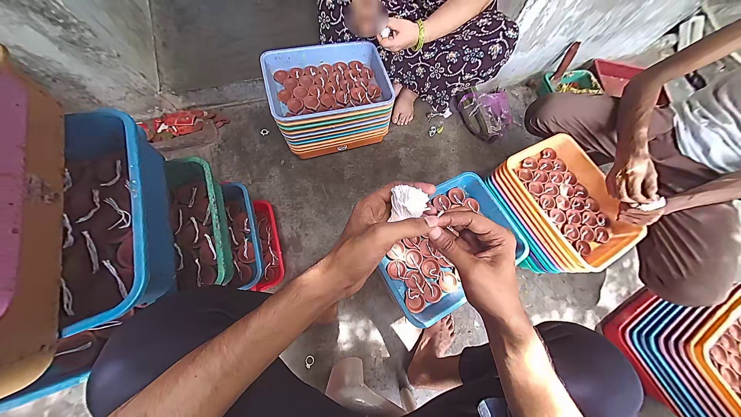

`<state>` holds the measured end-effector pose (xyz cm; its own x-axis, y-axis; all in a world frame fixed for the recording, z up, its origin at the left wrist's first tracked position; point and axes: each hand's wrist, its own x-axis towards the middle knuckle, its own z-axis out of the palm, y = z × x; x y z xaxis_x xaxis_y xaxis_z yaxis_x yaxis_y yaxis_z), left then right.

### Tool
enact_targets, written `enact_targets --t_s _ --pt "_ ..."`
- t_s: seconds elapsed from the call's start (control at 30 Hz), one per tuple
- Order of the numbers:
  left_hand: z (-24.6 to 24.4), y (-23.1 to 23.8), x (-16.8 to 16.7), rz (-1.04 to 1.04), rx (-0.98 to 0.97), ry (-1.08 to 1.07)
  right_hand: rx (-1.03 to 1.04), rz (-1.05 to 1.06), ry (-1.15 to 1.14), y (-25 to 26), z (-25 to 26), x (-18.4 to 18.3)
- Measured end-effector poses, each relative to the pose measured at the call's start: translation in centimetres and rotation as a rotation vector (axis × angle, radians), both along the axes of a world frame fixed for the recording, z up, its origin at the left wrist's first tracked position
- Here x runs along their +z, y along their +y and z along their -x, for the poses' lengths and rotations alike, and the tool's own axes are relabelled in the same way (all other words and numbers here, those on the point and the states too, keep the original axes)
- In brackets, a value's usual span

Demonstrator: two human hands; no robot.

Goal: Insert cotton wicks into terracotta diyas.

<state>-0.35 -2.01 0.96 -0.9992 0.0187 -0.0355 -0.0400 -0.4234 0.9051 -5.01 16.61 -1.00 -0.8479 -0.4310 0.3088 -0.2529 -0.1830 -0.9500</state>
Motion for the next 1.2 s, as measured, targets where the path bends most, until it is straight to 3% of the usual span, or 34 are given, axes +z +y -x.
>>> enact_targets --t_s 0.43,0.7,1.2 --pt "0.1 0.1 0.1 0.367 0.155 0.331 -0.093 0.047 -0.071 -0.2 -0.6 0.0" --pt "0.2 0.2 -0.1 0.520 0.204 0.363 -0.183 0.078 -0.083 -0.7 -1.0 -0.1" --pt "0.1 0.1 -0.3 0.465 0.165 0.294 -0.124 0.017 0.344 0.4 0.6 -0.3"
